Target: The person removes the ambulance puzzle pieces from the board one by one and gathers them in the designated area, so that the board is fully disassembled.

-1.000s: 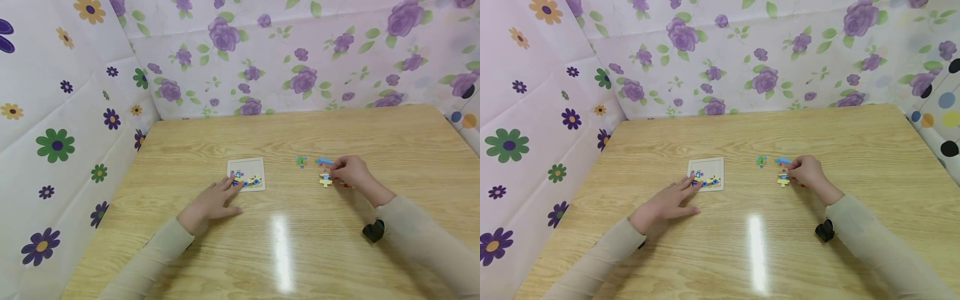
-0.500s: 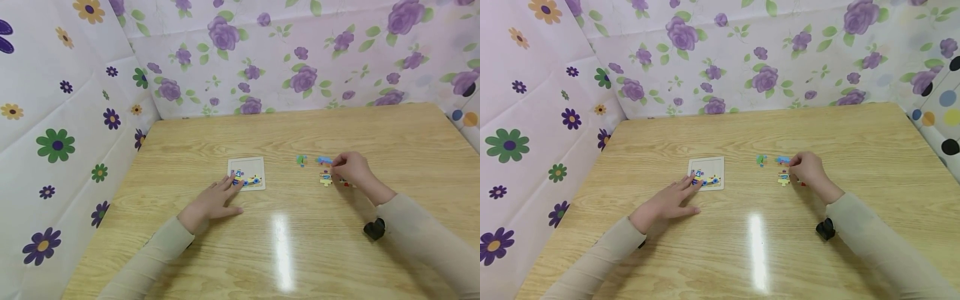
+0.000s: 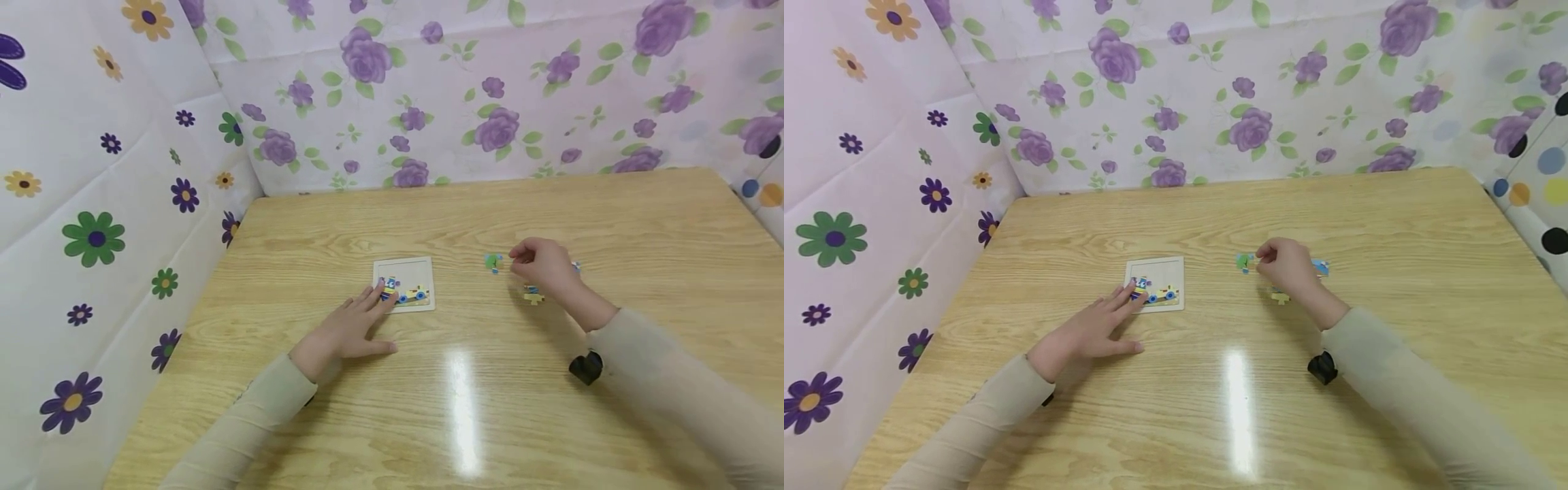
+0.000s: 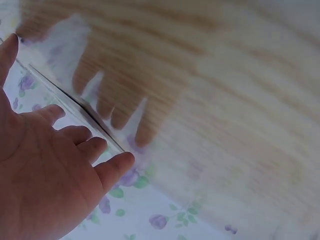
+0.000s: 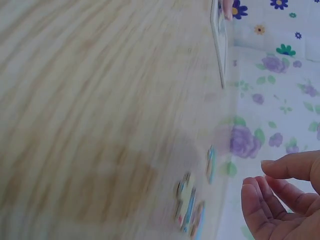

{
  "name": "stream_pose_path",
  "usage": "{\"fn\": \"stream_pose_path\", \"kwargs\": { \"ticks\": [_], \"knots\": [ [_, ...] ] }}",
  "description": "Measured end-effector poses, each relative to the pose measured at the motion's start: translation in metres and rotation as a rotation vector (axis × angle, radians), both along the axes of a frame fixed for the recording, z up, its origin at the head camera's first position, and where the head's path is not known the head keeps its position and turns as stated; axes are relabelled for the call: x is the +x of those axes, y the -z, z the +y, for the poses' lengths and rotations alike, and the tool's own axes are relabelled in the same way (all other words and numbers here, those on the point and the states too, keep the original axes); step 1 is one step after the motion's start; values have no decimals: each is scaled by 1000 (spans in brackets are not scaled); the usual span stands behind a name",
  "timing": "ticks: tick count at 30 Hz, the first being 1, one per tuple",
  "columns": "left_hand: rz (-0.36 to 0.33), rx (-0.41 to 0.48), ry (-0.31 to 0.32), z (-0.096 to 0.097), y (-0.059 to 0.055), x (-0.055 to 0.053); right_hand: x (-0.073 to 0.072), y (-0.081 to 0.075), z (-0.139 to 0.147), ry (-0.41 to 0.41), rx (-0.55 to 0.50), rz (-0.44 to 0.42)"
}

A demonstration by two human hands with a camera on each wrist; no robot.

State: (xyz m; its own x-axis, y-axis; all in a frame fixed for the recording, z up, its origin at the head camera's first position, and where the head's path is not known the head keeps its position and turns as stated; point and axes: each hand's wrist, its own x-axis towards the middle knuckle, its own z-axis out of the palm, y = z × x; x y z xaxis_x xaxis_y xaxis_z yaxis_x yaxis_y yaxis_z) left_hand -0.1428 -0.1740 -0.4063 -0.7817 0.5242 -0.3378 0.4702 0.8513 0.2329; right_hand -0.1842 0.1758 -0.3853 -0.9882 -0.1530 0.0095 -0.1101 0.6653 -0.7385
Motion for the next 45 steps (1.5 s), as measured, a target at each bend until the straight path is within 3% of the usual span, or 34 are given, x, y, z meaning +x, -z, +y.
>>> {"fn": "stream_pose_path", "kwargs": {
  "ticks": [15, 24, 35, 45],
  "knots": [
    [-15, 23, 59, 4, -4, 19, -11, -8, -64, -61, -56, 23],
    [-53, -2, 39, 6, -4, 23, -13, -7, -99, -93, -92, 20],
    [-59, -11, 31, 5, -1, 24, -17, 9, -138, -214, -73, 7],
    [-24, -11, 50, 4, 0, 23, -19, 24, -166, -298, -11, -85]
  ]
}}
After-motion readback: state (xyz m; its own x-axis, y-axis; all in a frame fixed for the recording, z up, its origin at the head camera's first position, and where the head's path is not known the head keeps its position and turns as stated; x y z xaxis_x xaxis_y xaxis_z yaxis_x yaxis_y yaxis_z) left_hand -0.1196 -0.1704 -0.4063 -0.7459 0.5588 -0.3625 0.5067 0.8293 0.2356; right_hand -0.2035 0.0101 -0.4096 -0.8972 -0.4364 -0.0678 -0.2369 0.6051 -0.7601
